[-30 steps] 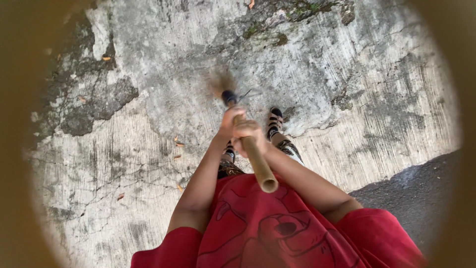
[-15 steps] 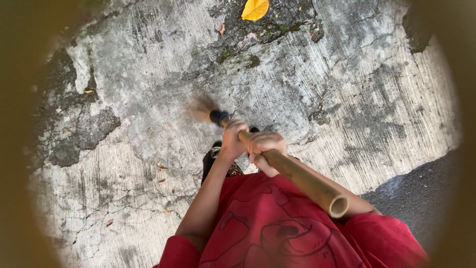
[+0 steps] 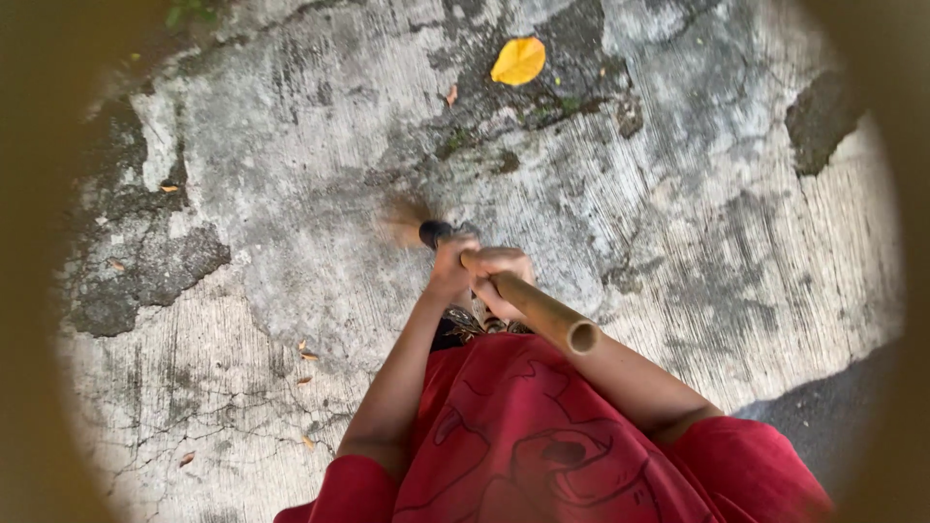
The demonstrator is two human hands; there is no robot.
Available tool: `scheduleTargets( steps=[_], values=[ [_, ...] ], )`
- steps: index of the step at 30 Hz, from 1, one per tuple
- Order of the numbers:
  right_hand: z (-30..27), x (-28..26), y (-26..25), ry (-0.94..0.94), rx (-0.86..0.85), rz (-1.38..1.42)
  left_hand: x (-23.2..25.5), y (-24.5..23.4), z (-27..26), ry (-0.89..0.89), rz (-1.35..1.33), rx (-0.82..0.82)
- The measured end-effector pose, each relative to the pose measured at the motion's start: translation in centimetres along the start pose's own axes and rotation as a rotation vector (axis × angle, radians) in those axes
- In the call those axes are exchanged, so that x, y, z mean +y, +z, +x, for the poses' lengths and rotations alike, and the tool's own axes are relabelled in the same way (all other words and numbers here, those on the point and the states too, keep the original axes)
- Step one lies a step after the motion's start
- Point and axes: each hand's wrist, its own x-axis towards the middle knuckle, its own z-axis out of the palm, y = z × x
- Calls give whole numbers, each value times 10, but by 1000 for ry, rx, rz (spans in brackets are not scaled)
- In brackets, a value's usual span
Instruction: Sweeping fallen leaves off an asphalt driveway using a broom.
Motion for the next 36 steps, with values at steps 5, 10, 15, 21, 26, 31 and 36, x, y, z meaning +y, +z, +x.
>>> scheduleTargets(
  steps=[5, 10, 15, 21, 26, 31, 36],
  values=[
    [27, -5, -18, 16, -7, 119, 48, -16, 21, 93, 66, 67],
    [68, -23, -66, -32, 18, 190, 64, 13, 80, 73, 121, -24],
    [31, 82, -91, -150, 196, -193, 70, 12, 142, 342, -10, 130],
    [91, 85, -76, -71, -92, -4, 0, 15, 148, 163, -192, 159],
    [153, 50, -136, -5, -209, 201, 57, 19, 163, 56, -19, 278],
    [194, 48, -209, 18, -245, -82, 105, 44, 227, 49, 44, 344],
    [217, 88, -245, -126, -163, 276, 74, 67, 308, 131, 22, 355]
  ],
)
